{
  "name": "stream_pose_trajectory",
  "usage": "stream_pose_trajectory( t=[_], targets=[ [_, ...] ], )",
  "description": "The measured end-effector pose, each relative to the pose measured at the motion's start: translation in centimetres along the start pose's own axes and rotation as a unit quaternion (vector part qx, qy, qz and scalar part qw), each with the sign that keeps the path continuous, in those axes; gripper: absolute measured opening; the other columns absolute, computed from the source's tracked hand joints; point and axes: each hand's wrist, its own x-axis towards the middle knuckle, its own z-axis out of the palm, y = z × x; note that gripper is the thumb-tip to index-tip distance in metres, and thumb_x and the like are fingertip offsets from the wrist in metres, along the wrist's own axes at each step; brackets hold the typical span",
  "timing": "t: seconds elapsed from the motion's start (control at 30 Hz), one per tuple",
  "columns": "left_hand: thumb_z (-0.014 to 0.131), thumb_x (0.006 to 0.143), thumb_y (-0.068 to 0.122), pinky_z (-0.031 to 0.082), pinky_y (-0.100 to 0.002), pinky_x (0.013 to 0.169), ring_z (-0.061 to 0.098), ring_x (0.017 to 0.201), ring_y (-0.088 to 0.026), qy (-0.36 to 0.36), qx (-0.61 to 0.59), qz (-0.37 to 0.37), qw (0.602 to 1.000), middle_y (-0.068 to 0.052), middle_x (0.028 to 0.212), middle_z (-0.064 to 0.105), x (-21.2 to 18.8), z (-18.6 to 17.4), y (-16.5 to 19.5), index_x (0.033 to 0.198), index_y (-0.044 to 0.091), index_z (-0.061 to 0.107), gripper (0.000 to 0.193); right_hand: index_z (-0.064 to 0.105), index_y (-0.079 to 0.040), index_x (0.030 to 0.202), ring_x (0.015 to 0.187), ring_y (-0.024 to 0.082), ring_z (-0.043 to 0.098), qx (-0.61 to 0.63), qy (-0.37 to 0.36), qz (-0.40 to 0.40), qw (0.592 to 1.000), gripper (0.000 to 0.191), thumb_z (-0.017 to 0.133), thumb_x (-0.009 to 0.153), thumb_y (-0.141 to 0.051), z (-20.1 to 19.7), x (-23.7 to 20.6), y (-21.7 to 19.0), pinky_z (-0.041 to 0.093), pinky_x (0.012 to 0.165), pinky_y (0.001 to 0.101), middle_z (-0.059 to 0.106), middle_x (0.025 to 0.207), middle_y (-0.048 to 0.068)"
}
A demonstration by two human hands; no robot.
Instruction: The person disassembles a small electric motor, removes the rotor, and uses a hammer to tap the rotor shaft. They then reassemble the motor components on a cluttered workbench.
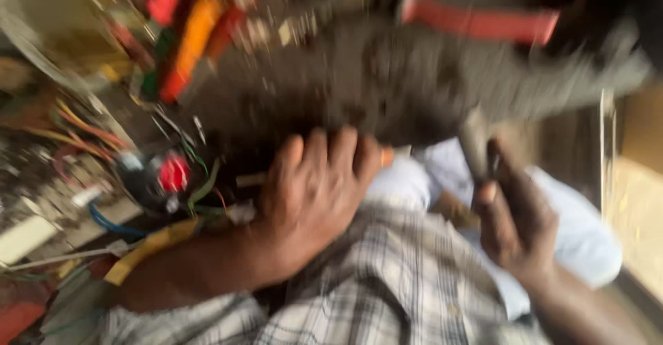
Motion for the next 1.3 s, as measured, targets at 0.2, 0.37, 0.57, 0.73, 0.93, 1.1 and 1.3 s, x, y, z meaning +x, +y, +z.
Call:
stream_pose_trajectory(
  t=[0.2,0.37,0.57,0.73,0.93,1.1,1.3],
  targets=[
    [0.052,0.112,0.045,0.037,-0.033,0.070,0.050,0.071,-0.015,0.007,0.010,-0.023,1.000,0.000,0.084,0.051,0.2,0.0,0.5,0.107,0.013,0.061,0.034,0.045,0.004,0.154,0.080,0.002,0.053,0.095,0.014,0.042,0.994,0.051,0.056,0.106,-0.011,-0.5,-0.6,3.9,0.045,0.070,0.0167,0.064,0.130,0.008],
    [0.058,0.104,0.042,0.038,-0.035,0.074,0.055,0.077,-0.017,0.025,0.016,-0.048,0.998,-0.001,0.088,0.056,-1.4,1.4,1.8,0.114,0.014,0.062,0.030,0.042,0.002,0.162,0.076,0.002,0.050,0.183,0.047,0.090,0.978,0.057,0.057,0.109,-0.012,1.4,-5.0,4.2,0.041,0.068,0.0168,0.059,0.099,0.001],
    [0.065,0.089,0.051,0.041,-0.039,0.076,0.062,0.080,-0.020,0.038,0.009,-0.036,0.999,-0.005,0.091,0.064,-1.6,1.3,1.2,0.115,0.008,0.063,0.050,0.042,0.000,0.156,0.095,0.004,0.052,0.110,0.062,0.043,0.991,0.054,0.056,0.106,-0.013,1.9,-8.9,2.4,0.041,0.083,0.0184,0.061,0.113,0.001],
    [0.072,0.097,0.035,0.041,-0.042,0.084,0.061,0.083,-0.022,0.108,-0.096,0.006,0.989,-0.007,0.096,0.063,-3.6,1.0,-0.1,0.124,0.002,0.064,0.043,0.043,-0.004,0.158,0.075,0.002,0.047,0.101,0.076,0.067,0.990,0.055,0.057,0.107,-0.016,2.1,-10.0,2.2,0.039,0.066,0.0171,0.062,0.100,-0.003],
    [0.072,0.098,0.029,0.042,-0.047,0.091,0.061,0.087,-0.025,0.129,-0.109,-0.003,0.986,-0.010,0.100,0.062,-4.1,1.9,-0.1,0.131,0.000,0.064,0.045,0.044,-0.004,0.160,0.073,0.002,0.047,0.132,0.062,0.106,0.984,0.055,0.058,0.108,-0.015,3.9,-8.5,3.0,0.040,0.064,0.0171,0.058,0.095,-0.002],
    [0.074,0.102,0.029,0.043,-0.046,0.093,0.059,0.090,-0.026,0.123,-0.112,-0.011,0.986,-0.012,0.107,0.062,-3.5,1.9,-0.6,0.137,-0.001,0.063,0.047,0.043,-0.002,0.160,0.081,0.001,0.050,0.168,0.058,0.082,0.981,0.054,0.057,0.109,-0.011,5.1,-6.6,3.0,0.041,0.072,0.0153,0.063,0.111,-0.001],
    [0.074,0.098,0.032,0.044,-0.046,0.091,0.059,0.089,-0.025,0.092,-0.173,0.010,0.981,-0.012,0.107,0.062,-3.3,1.8,-1.7,0.137,-0.001,0.063,0.053,0.040,0.002,0.160,0.094,0.002,0.057,0.123,0.060,0.000,0.991,0.052,0.055,0.111,-0.006,6.0,-5.0,2.7,0.045,0.084,0.0161,0.067,0.132,0.008]
  ],
)
